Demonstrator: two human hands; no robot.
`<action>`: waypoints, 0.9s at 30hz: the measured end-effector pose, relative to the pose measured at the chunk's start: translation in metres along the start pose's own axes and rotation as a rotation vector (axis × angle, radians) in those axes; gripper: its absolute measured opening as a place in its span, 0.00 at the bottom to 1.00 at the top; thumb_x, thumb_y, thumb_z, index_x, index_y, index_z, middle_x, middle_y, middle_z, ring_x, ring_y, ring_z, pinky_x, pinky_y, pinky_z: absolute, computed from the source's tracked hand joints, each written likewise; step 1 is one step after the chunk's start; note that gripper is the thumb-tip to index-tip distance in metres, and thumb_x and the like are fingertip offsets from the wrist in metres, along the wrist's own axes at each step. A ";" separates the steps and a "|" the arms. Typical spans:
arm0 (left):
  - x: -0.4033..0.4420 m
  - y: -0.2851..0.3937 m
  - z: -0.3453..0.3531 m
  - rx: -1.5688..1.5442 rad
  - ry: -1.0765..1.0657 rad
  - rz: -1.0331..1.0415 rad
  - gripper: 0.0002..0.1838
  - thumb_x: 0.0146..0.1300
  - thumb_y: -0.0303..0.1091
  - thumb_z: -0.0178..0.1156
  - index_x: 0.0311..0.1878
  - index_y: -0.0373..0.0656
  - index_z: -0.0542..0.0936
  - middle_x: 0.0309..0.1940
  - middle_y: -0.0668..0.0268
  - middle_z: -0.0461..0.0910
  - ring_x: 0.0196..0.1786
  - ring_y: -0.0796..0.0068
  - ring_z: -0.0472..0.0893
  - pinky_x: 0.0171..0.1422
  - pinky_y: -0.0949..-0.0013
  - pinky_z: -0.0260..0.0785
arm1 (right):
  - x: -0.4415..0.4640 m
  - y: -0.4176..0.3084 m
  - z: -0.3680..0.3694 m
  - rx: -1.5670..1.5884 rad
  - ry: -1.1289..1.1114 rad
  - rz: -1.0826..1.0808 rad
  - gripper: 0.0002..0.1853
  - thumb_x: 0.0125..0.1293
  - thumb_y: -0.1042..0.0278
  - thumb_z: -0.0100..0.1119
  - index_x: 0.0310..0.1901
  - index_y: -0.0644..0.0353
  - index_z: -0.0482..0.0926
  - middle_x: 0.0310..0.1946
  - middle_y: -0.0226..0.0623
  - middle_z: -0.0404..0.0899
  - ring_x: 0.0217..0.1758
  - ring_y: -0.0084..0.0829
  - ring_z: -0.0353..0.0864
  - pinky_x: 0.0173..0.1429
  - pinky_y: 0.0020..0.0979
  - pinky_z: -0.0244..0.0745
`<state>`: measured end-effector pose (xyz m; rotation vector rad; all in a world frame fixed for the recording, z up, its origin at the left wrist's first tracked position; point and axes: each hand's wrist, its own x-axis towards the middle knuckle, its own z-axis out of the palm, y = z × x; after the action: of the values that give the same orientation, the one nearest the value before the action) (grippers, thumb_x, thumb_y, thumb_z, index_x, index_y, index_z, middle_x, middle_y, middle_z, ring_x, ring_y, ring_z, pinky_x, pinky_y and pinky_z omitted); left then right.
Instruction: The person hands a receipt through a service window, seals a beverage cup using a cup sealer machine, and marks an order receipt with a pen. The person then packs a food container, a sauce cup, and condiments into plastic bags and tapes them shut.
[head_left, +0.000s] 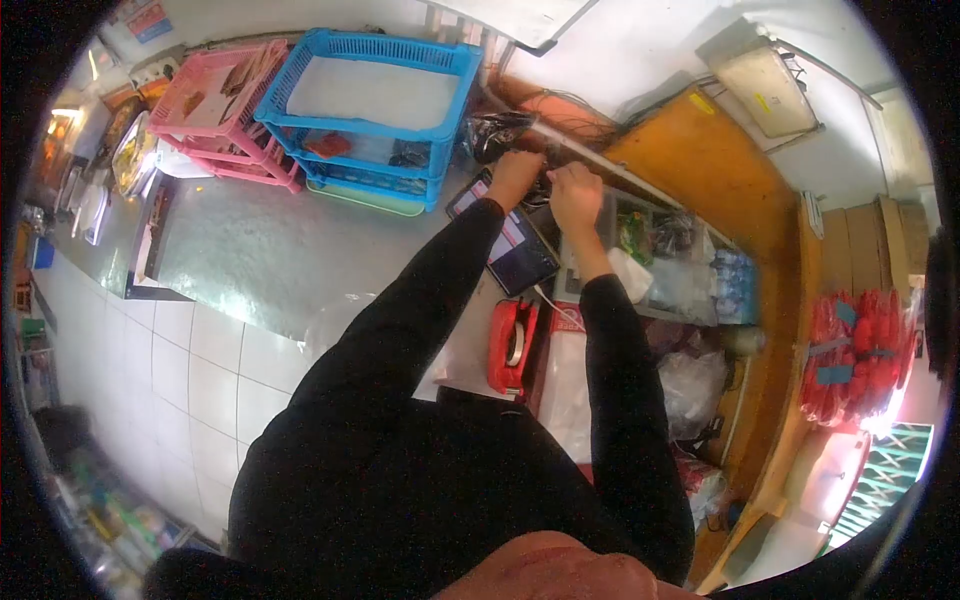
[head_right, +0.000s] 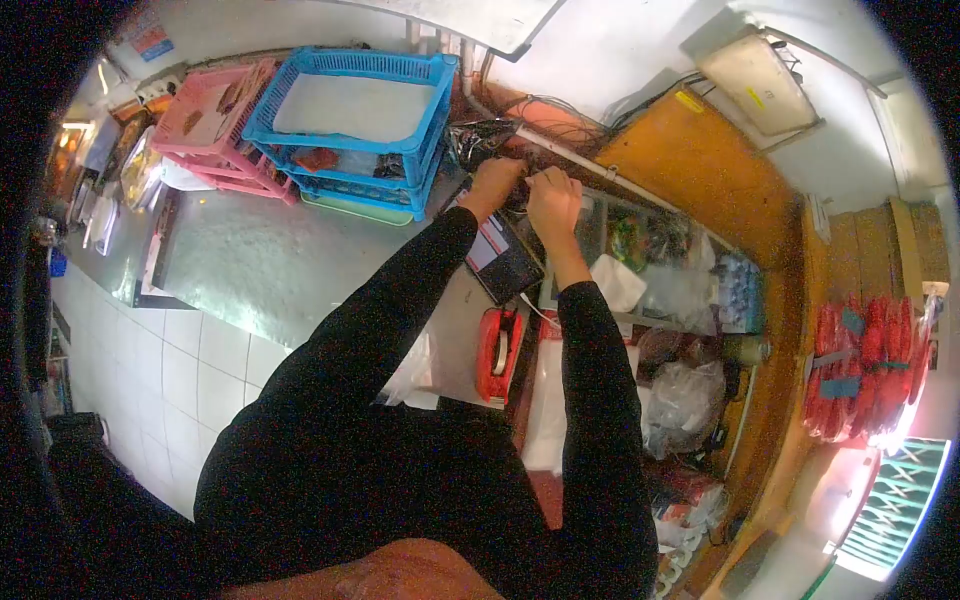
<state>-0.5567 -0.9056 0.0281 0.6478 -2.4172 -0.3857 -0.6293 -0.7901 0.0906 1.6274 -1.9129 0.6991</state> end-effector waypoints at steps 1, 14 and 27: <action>0.001 0.002 0.002 0.041 -0.015 0.015 0.07 0.58 0.32 0.53 0.29 0.48 0.81 0.26 0.59 0.82 0.33 0.59 0.83 0.40 0.58 0.72 | -0.001 0.001 -0.001 -0.008 -0.002 0.002 0.05 0.52 0.67 0.63 0.24 0.56 0.79 0.26 0.32 0.75 0.32 0.36 0.76 0.37 0.37 0.66; 0.013 0.018 0.007 0.234 -0.019 0.074 0.08 0.56 0.31 0.52 0.28 0.50 0.82 0.22 0.64 0.81 0.35 0.66 0.83 0.64 0.51 0.56 | -0.008 0.012 -0.007 -0.026 0.003 0.086 0.03 0.53 0.71 0.64 0.26 0.57 0.80 0.27 0.33 0.73 0.36 0.36 0.77 0.41 0.38 0.70; 0.012 0.020 0.006 0.142 -0.075 0.083 0.10 0.60 0.30 0.49 0.28 0.51 0.81 0.24 0.62 0.82 0.35 0.64 0.83 0.68 0.49 0.53 | -0.011 0.008 -0.011 0.064 0.049 0.094 0.05 0.53 0.72 0.64 0.25 0.59 0.77 0.28 0.36 0.74 0.35 0.39 0.77 0.37 0.38 0.74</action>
<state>-0.5754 -0.8947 0.0376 0.6005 -2.5513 -0.2091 -0.6352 -0.7734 0.0908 1.5518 -1.9608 0.8384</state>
